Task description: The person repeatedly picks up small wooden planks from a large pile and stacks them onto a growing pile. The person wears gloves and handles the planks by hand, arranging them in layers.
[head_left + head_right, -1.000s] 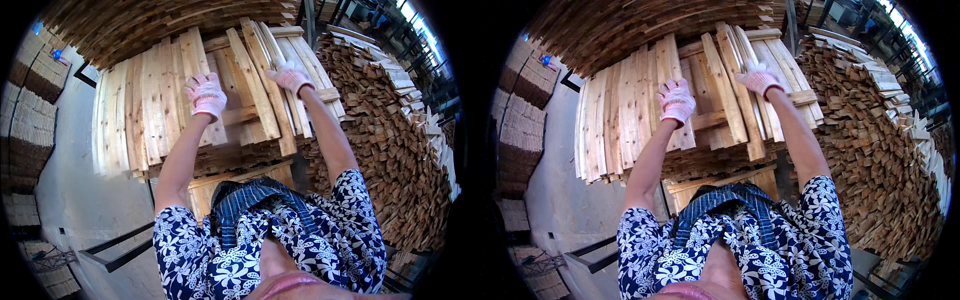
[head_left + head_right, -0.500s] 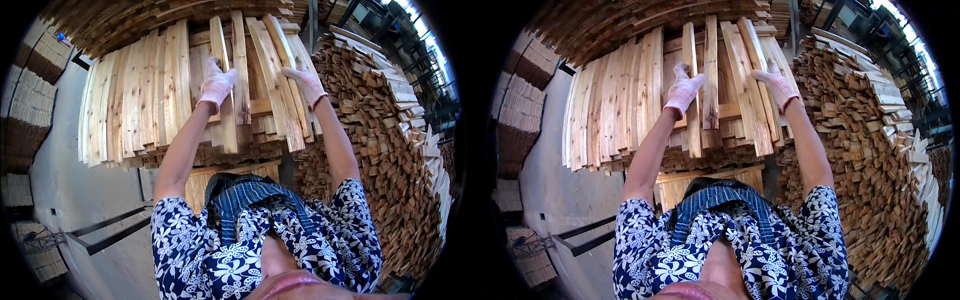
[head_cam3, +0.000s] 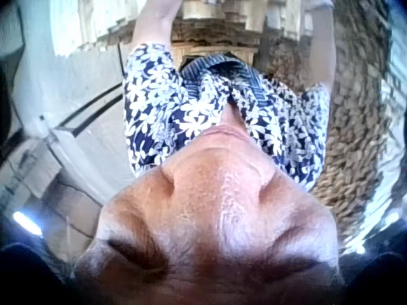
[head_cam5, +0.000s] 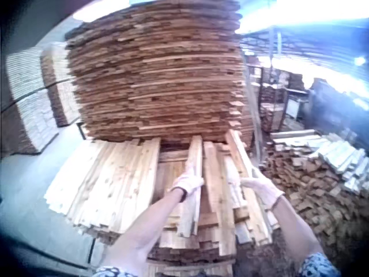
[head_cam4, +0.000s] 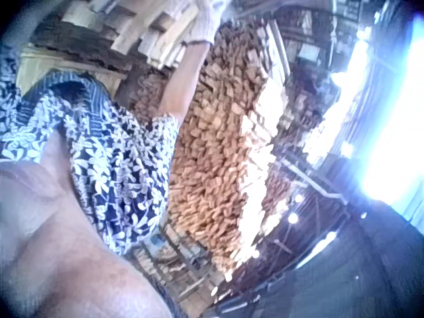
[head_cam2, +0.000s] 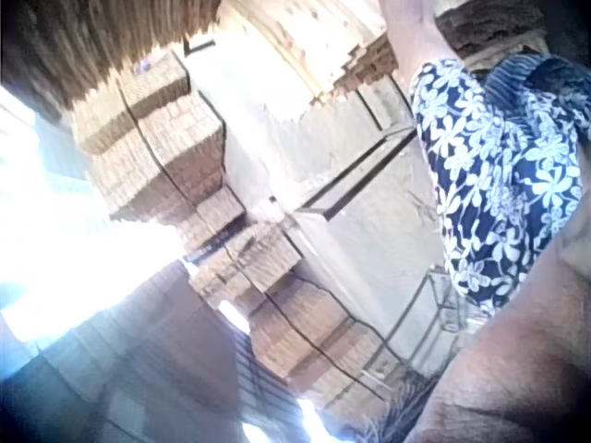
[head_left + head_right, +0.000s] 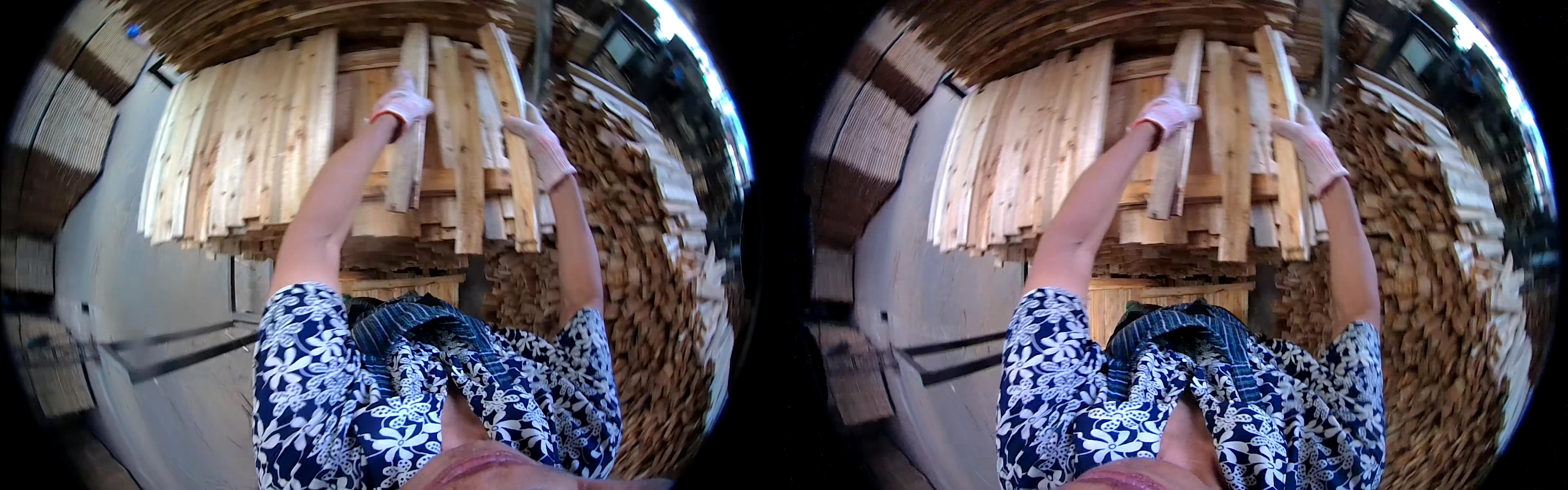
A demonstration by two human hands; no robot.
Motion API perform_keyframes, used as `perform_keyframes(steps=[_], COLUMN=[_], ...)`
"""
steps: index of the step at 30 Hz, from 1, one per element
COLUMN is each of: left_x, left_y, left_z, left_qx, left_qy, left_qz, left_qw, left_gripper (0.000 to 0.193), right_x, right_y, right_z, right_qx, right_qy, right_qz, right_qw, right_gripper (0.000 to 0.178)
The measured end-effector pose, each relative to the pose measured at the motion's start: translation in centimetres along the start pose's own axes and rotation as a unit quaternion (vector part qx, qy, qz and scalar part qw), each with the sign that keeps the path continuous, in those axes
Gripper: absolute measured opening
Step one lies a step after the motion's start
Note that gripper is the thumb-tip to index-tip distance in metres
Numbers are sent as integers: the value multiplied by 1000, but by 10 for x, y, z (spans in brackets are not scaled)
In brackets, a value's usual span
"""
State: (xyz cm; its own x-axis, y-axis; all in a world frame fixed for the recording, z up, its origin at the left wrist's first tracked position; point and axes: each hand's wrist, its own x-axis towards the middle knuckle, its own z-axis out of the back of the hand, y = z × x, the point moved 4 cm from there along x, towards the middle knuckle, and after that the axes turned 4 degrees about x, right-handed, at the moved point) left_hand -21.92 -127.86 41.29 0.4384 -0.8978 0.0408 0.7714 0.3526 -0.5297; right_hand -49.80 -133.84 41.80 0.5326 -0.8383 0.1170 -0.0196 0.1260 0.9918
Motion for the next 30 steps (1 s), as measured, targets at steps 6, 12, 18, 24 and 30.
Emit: perform_keyframes(steps=[6, 12, 18, 24, 30], left_x=[-110, -301, -448, -478, -434], left_y=[41, 122, 176, 256, 250], left_z=[54, 145, 130, 66, 59], left_qx=[-599, -657, -677, -731, -703], left_qy=[-72, -187, -416, -423, -418], left_qz=[-237, -119, -10, 129, 189], left_qw=[762, 720, 607, 520, 543], left_gripper=[82, 57, 49, 35, 34], right_x=[-17, -31, -41, -43, 74], right_y=[47, 110, 112, 105, 123], right_z=[-46, -192, -323, -360, -331], right_qx=[38, -351, -519, -607, -378], right_qy=[57, 162, 300, 266, 174], right_qz=[61, 162, 129, 298, 255], right_qw=[996, 908, 790, 687, 873], right_gripper=[74, 93, 69, 73, 74])
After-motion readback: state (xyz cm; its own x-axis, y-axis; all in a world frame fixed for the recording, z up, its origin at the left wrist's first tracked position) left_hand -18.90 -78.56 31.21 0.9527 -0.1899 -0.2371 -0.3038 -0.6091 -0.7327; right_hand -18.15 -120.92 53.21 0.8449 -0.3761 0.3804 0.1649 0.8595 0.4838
